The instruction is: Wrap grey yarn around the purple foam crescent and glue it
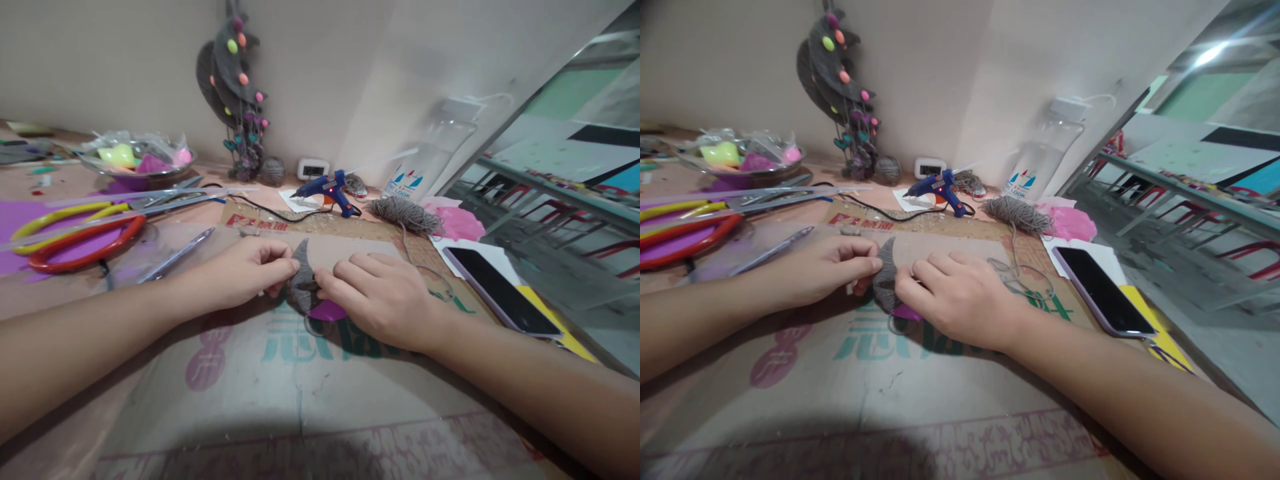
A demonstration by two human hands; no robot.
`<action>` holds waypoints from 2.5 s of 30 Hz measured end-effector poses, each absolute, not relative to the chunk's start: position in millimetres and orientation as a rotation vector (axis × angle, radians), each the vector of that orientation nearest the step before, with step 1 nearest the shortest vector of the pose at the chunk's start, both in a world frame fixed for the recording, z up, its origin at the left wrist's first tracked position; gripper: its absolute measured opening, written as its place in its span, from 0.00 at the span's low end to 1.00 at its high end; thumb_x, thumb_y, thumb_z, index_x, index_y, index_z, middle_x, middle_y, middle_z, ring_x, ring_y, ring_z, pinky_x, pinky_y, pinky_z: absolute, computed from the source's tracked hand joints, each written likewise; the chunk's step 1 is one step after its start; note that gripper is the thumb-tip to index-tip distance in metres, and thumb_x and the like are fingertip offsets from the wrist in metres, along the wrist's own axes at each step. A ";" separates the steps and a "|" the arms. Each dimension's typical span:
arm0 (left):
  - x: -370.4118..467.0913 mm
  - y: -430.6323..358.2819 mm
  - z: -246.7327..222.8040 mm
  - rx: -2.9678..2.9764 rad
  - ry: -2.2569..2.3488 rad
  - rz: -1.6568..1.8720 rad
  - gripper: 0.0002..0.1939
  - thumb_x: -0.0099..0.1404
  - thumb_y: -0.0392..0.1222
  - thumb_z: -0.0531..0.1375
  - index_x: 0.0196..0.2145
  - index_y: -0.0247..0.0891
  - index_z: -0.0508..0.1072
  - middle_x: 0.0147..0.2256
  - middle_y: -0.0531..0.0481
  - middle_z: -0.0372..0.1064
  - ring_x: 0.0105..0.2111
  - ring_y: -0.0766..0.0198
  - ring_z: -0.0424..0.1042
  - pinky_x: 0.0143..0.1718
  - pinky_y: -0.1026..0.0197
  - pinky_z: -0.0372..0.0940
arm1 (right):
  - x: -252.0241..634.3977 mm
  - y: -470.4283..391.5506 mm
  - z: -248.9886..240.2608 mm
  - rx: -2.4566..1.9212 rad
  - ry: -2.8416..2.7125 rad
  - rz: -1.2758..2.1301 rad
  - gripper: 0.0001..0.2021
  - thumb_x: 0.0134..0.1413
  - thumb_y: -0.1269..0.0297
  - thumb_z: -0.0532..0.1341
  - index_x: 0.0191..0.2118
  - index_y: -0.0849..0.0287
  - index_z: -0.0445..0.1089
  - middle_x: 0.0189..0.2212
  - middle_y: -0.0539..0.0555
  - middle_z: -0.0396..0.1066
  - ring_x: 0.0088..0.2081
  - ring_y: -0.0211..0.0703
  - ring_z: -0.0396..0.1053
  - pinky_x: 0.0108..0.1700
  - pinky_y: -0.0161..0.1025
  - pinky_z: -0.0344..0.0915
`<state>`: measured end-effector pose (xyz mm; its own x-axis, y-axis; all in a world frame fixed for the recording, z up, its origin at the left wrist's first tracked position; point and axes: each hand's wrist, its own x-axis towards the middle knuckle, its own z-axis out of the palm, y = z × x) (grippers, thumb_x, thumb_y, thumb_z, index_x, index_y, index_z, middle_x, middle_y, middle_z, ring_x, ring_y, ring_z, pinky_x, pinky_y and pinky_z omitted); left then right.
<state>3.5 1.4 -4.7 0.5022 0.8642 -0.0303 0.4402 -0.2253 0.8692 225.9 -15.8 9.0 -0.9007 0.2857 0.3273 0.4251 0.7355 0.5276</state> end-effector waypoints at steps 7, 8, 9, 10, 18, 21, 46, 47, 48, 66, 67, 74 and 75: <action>3.3 1.9 -6.4 1.846 1.059 0.605 0.16 0.64 0.44 0.51 0.20 0.37 0.62 0.18 0.58 0.61 0.20 0.70 0.60 0.24 0.65 0.54 | 224.1 -12.8 5.6 -0.650 -2.664 -0.544 0.11 0.63 0.63 0.51 0.39 0.63 0.68 0.26 0.51 0.67 0.28 0.38 0.62 0.30 0.36 0.55; 3.3 1.6 -6.0 1.843 1.059 0.607 0.16 0.64 0.44 0.51 0.20 0.37 0.61 0.18 0.58 0.61 0.21 0.70 0.60 0.24 0.65 0.54 | 223.7 -12.6 6.0 -0.655 -2.649 -0.515 0.11 0.63 0.64 0.51 0.39 0.64 0.68 0.26 0.51 0.67 0.28 0.38 0.62 0.30 0.36 0.55; 3.5 1.4 -5.4 1.841 1.060 0.607 0.16 0.64 0.44 0.51 0.20 0.37 0.61 0.18 0.58 0.61 0.21 0.70 0.60 0.24 0.65 0.54 | 223.3 -12.6 6.6 -0.661 -2.637 -0.497 0.11 0.63 0.64 0.51 0.39 0.65 0.68 0.26 0.52 0.68 0.28 0.38 0.62 0.30 0.35 0.56; 3.6 1.1 -4.6 1.839 1.064 0.606 0.16 0.64 0.44 0.52 0.20 0.37 0.61 0.18 0.58 0.61 0.21 0.70 0.60 0.24 0.65 0.54 | 223.0 -12.7 7.1 -0.665 -2.630 -0.486 0.11 0.63 0.64 0.51 0.39 0.65 0.68 0.26 0.52 0.68 0.28 0.38 0.62 0.30 0.35 0.56; 4.7 -0.4 -2.2 1.837 1.069 0.621 0.15 0.64 0.42 0.51 0.20 0.37 0.61 0.18 0.58 0.60 0.20 0.72 0.58 0.23 0.66 0.52 | 223.9 -13.8 8.4 -0.703 -2.578 -0.388 0.12 0.61 0.63 0.53 0.41 0.65 0.68 0.27 0.53 0.69 0.28 0.39 0.64 0.31 0.36 0.58; 4.1 -0.4 -4.5 1.779 1.015 0.659 0.16 0.65 0.44 0.51 0.21 0.37 0.61 0.19 0.58 0.59 0.20 0.71 0.59 0.24 0.66 0.54 | 225.9 -11.6 8.4 -0.843 -2.457 -0.224 0.19 0.56 0.56 0.58 0.48 0.65 0.67 0.29 0.54 0.70 0.30 0.40 0.66 0.33 0.37 0.60; 9.4 -4.1 -0.1 1.659 1.096 0.702 0.11 0.64 0.42 0.53 0.26 0.36 0.67 0.22 0.57 0.63 0.22 0.71 0.61 0.24 0.68 0.56 | 220.8 2.0 -6.1 -1.232 -2.210 0.590 0.06 0.54 0.61 0.59 0.33 0.56 0.71 0.25 0.46 0.71 0.26 0.33 0.65 0.29 0.30 0.58; 9.3 -3.6 0.3 1.655 1.080 0.719 0.13 0.64 0.43 0.52 0.25 0.36 0.67 0.22 0.57 0.63 0.22 0.71 0.61 0.25 0.68 0.56 | 220.9 2.2 -5.9 -1.240 -2.208 0.596 0.07 0.55 0.60 0.59 0.33 0.56 0.71 0.24 0.46 0.71 0.26 0.33 0.65 0.28 0.30 0.57; 9.0 -3.1 0.8 1.660 1.072 0.728 0.14 0.65 0.44 0.52 0.25 0.36 0.67 0.22 0.56 0.63 0.22 0.71 0.62 0.25 0.68 0.56 | 220.9 2.4 -5.7 -1.242 -2.207 0.599 0.08 0.55 0.59 0.59 0.33 0.57 0.71 0.24 0.47 0.71 0.26 0.33 0.65 0.28 0.30 0.57; 8.8 0.7 -1.5 1.647 1.054 0.682 0.16 0.65 0.49 0.52 0.26 0.36 0.66 0.23 0.56 0.63 0.23 0.71 0.62 0.25 0.68 0.57 | 221.4 3.8 -1.3 -1.152 -2.301 0.634 0.03 0.52 0.70 0.59 0.32 0.58 0.70 0.26 0.47 0.72 0.26 0.33 0.66 0.29 0.30 0.59; 8.5 0.5 -1.4 1.656 1.062 0.674 0.17 0.66 0.50 0.52 0.25 0.36 0.65 0.22 0.56 0.62 0.23 0.71 0.62 0.25 0.67 0.57 | 221.7 3.8 -1.0 -1.143 -2.314 0.633 0.04 0.51 0.71 0.59 0.32 0.58 0.70 0.27 0.48 0.72 0.27 0.33 0.66 0.30 0.30 0.60; 9.0 -0.4 -3.2 1.598 1.050 0.700 0.13 0.65 0.48 0.53 0.28 0.37 0.65 0.22 0.58 0.60 0.22 0.71 0.61 0.24 0.68 0.56 | 222.7 3.4 -0.6 -1.109 -2.357 0.596 0.06 0.49 0.74 0.59 0.33 0.57 0.70 0.28 0.48 0.72 0.29 0.35 0.67 0.32 0.31 0.60; 9.4 -0.1 -3.4 1.604 1.041 0.705 0.13 0.65 0.48 0.54 0.27 0.37 0.65 0.22 0.58 0.60 0.22 0.72 0.61 0.24 0.68 0.55 | 222.8 3.3 -1.0 -1.100 -2.365 0.588 0.06 0.50 0.74 0.59 0.33 0.57 0.70 0.28 0.48 0.72 0.30 0.35 0.67 0.32 0.31 0.60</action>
<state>9.4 -0.1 -3.4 0.4483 0.8918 -0.0611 0.2745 -0.0723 0.9589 222.8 3.3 -1.0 -0.5720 0.7879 0.2280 0.5895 0.5882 -0.5536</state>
